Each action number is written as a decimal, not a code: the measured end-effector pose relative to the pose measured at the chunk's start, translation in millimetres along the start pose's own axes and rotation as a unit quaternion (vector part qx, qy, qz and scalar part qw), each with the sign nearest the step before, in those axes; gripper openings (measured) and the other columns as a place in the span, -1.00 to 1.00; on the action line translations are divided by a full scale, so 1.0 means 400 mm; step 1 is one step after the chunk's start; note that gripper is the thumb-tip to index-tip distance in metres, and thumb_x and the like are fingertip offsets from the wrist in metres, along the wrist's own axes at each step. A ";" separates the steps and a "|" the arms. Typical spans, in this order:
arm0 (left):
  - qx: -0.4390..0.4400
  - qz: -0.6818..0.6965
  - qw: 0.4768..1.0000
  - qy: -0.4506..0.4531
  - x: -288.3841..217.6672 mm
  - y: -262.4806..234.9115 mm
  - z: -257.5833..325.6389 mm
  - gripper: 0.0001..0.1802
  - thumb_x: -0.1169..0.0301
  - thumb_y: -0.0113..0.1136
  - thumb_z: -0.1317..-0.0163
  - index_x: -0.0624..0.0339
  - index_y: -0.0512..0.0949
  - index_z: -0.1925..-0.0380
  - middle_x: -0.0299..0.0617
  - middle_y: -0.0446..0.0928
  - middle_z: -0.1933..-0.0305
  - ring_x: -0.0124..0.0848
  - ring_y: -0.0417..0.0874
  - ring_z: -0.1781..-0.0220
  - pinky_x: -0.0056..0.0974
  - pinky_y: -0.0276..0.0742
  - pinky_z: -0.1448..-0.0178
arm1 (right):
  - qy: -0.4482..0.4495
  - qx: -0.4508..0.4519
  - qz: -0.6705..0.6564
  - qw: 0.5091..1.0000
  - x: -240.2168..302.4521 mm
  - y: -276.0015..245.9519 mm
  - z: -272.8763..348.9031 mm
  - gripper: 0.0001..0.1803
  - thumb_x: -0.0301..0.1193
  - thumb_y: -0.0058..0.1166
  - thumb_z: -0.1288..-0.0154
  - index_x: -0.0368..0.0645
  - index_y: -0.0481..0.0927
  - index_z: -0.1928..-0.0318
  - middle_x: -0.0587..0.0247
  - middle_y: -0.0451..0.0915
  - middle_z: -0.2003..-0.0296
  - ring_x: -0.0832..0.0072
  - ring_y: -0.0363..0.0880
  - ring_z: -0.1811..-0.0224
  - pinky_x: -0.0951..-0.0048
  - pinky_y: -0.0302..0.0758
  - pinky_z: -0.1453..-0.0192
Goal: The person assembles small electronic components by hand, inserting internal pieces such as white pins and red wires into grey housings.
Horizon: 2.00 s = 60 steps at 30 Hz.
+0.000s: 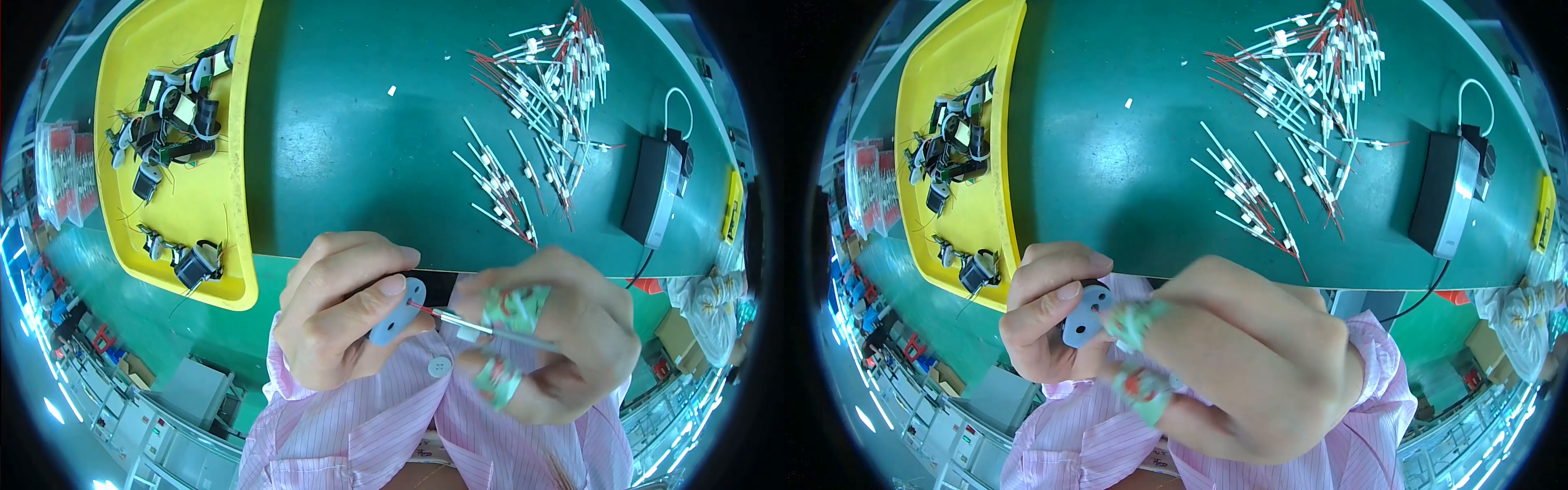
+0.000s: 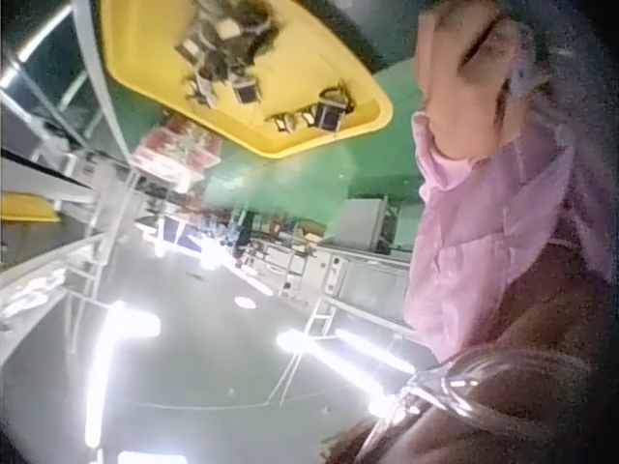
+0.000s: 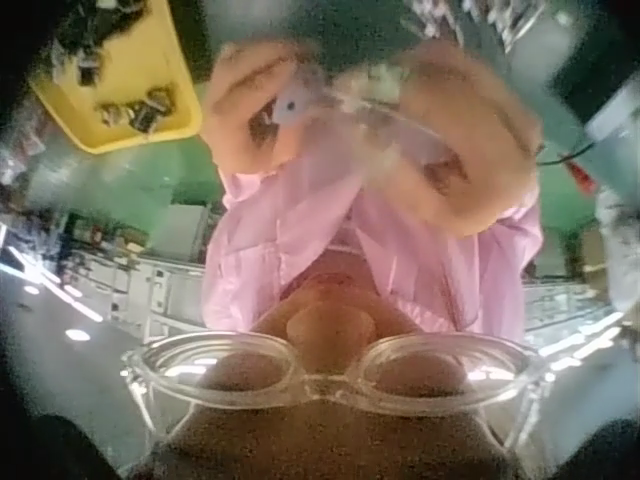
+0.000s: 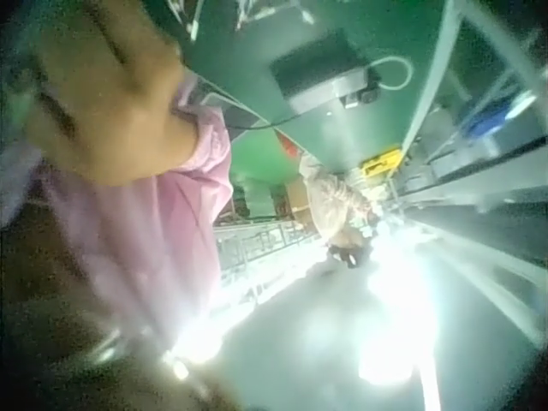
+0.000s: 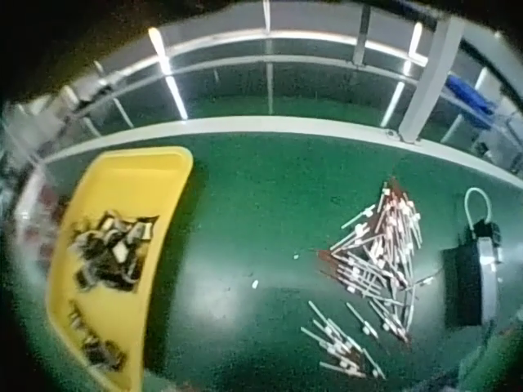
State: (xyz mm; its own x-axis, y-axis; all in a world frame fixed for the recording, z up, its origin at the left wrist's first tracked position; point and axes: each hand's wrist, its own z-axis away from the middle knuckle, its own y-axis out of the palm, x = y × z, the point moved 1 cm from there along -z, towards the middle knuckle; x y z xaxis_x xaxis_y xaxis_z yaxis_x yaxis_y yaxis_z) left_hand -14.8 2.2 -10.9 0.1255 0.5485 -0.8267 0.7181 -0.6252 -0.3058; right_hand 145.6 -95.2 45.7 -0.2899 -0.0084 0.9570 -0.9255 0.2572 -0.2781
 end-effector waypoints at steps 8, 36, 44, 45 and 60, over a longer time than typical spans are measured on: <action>0.053 -0.028 0.995 -0.085 -0.017 -0.024 -0.010 -0.43 0.50 0.45 0.16 0.29 0.51 0.05 0.08 0.47 0.05 -0.13 0.54 0.21 -0.20 0.46 0.20 | -0.011 -0.038 0.147 0.988 -0.025 0.008 0.014 -0.77 -0.69 0.23 0.25 -0.35 0.62 0.42 0.10 0.57 0.50 0.42 0.57 0.54 0.57 0.44 0.57; -0.023 0.056 0.995 -0.079 0.003 -0.022 0.006 -0.61 0.61 0.38 0.11 0.50 0.54 0.21 0.01 0.53 0.45 -0.24 0.58 0.50 -0.31 0.45 0.49 | -0.302 0.000 0.319 0.898 -0.051 0.040 -0.013 -0.54 -0.44 0.02 0.68 -0.32 0.61 0.50 0.36 0.29 0.60 0.42 0.19 0.56 0.35 0.24 0.50; 0.030 0.034 0.991 -0.129 0.009 -0.059 -0.007 -0.53 0.48 0.37 0.00 0.51 0.49 0.08 0.08 0.57 0.16 -0.09 0.62 0.20 -0.19 0.52 0.12 | -0.261 0.067 0.285 0.920 -0.069 0.009 -0.064 -0.66 -0.53 0.13 0.55 -0.34 0.59 0.52 0.32 0.26 0.67 0.38 0.21 0.60 0.43 0.18 0.54; 0.006 -0.031 0.990 -0.135 0.010 -0.065 -0.014 -0.48 0.46 0.36 -0.02 0.49 0.46 0.02 0.08 0.54 0.05 -0.06 0.60 0.09 -0.16 0.50 0.01 | -0.204 0.099 0.279 0.933 -0.077 -0.003 -0.090 -0.69 -0.58 0.16 0.47 -0.33 0.60 0.49 0.30 0.27 0.68 0.37 0.23 0.61 0.42 0.18 0.55; -0.024 -0.527 0.790 -0.314 0.012 -0.324 0.132 -0.59 0.67 0.15 -0.08 0.29 0.53 0.01 0.03 0.53 0.08 -0.07 0.54 0.06 -0.13 0.44 -0.08 | 0.094 -0.180 0.405 0.892 -0.340 -0.304 -0.594 -0.56 -0.25 0.05 -0.29 -0.26 0.42 -0.08 -0.02 0.61 0.16 0.32 0.61 0.16 0.32 0.55 0.09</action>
State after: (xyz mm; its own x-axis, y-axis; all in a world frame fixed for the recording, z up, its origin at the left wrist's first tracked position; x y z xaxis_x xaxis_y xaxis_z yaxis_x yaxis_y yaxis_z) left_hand -143.5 56.7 -0.2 -0.9121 0.3574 -0.2011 0.2247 0.0253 -0.9741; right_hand 355.4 104.4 -31.3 -0.7509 0.4736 0.4603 -0.2833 0.3986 -0.8723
